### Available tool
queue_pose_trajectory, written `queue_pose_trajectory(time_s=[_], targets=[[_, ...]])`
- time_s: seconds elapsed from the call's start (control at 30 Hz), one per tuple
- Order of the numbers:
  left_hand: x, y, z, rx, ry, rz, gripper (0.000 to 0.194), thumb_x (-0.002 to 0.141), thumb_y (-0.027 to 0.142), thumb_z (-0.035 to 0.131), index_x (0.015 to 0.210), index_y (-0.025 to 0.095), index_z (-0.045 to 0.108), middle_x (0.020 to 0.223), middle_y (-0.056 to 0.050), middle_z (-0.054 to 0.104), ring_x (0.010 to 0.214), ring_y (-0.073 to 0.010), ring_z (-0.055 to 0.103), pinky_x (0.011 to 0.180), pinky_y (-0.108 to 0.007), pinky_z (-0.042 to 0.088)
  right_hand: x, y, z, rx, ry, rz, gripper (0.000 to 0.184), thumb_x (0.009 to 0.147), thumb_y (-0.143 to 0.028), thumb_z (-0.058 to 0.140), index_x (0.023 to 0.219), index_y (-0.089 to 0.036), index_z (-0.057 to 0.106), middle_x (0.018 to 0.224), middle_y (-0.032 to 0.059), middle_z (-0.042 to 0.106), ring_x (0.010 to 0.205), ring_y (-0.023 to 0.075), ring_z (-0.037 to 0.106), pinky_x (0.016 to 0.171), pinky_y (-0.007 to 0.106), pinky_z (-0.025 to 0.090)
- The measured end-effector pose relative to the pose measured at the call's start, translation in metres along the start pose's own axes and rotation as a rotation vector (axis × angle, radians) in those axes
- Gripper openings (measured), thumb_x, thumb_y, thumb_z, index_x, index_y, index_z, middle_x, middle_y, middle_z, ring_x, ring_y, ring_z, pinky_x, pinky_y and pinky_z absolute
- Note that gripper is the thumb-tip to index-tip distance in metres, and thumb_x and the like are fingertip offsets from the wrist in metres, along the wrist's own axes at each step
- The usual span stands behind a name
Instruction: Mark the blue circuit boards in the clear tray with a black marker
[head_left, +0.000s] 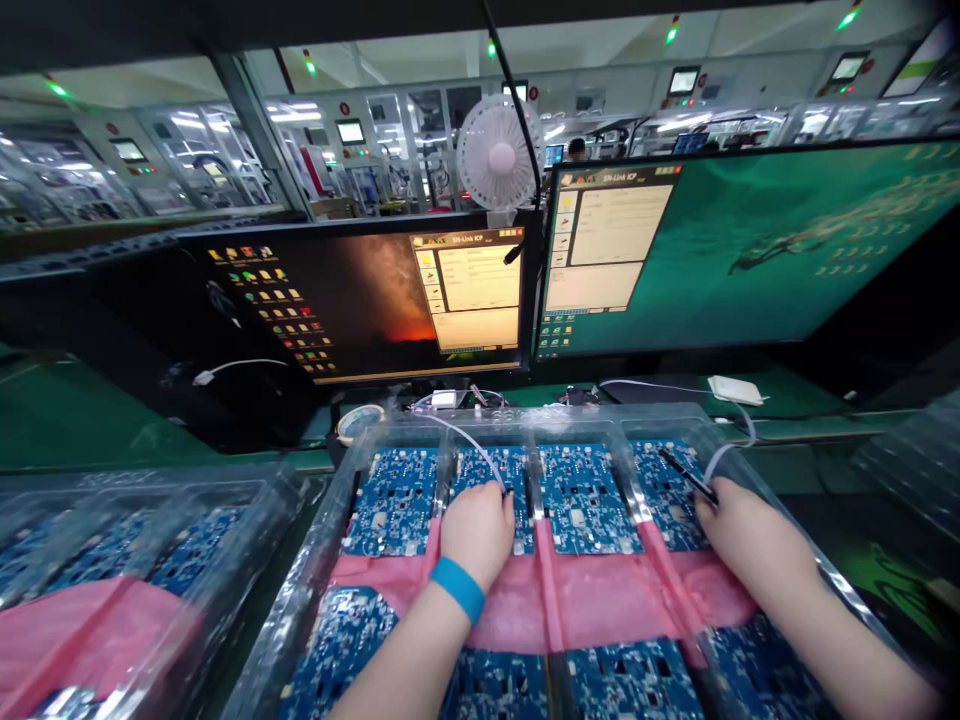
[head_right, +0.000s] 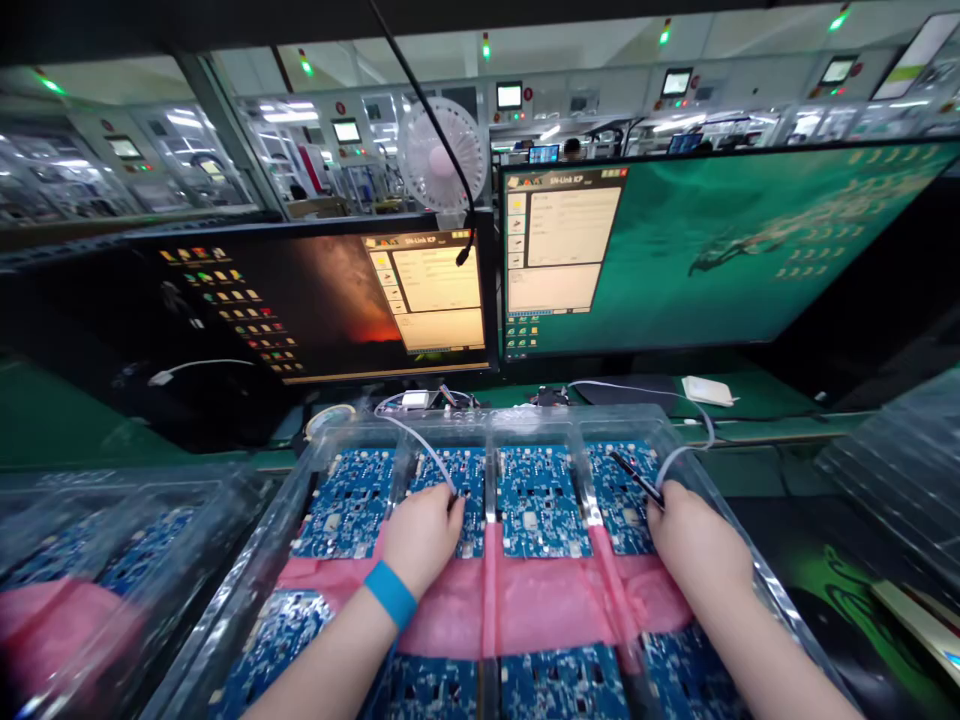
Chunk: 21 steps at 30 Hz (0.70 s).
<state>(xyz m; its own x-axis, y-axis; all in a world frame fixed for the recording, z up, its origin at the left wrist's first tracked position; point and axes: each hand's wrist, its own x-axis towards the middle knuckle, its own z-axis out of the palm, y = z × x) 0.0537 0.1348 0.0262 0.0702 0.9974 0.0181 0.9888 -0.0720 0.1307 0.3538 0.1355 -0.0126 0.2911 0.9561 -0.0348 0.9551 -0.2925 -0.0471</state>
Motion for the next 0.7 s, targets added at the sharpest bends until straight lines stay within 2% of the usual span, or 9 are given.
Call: queue_pose_trajectory(time_s=[0.43, 0.6, 0.7], targets=[[-0.001, 0.0045, -0.0006, 0.004, -0.045, -0.051, 0.022, 0.085, 0.021, 0.034, 0.082, 0.013, 0.055, 0.076, -0.011, 0.062, 0.075, -0.0219, 0.061, 0.063, -0.029, 0.043, -0.006, -0.0078, -0.0086, -0.017, -0.02, 0.059, 0.015, 0.085, -0.028, 0.037, 0.082, -0.018, 0.047, 0.072, 0.0056, 0.059, 0.064, 0.0247, 0.06, 0.052, 0.031, 0.04], [0.0002, 0.0054, -0.0051, -0.069, -0.047, -0.154, 0.024, 0.087, 0.025, 0.03, 0.09, 0.011, 0.05, 0.071, -0.012, 0.062, 0.07, -0.024, 0.062, 0.056, -0.03, 0.042, -0.0011, -0.0049, -0.0062, 0.026, -0.028, 0.123, 0.021, 0.086, -0.03, 0.035, 0.091, -0.014, 0.047, 0.062, 0.007, 0.058, 0.061, 0.0266, 0.06, 0.053, 0.033, 0.042], [-0.0001, 0.0042, -0.0047, -0.167, -0.033, -0.196, 0.022, 0.085, 0.025, 0.033, 0.088, 0.012, 0.051, 0.073, -0.013, 0.062, 0.072, -0.0263, 0.062, 0.06, -0.033, 0.042, 0.0024, -0.0034, -0.0028, 0.069, -0.016, 0.122, 0.022, 0.085, -0.03, 0.036, 0.092, -0.013, 0.048, 0.059, 0.0073, 0.058, 0.06, 0.0273, 0.059, 0.053, 0.033, 0.041]])
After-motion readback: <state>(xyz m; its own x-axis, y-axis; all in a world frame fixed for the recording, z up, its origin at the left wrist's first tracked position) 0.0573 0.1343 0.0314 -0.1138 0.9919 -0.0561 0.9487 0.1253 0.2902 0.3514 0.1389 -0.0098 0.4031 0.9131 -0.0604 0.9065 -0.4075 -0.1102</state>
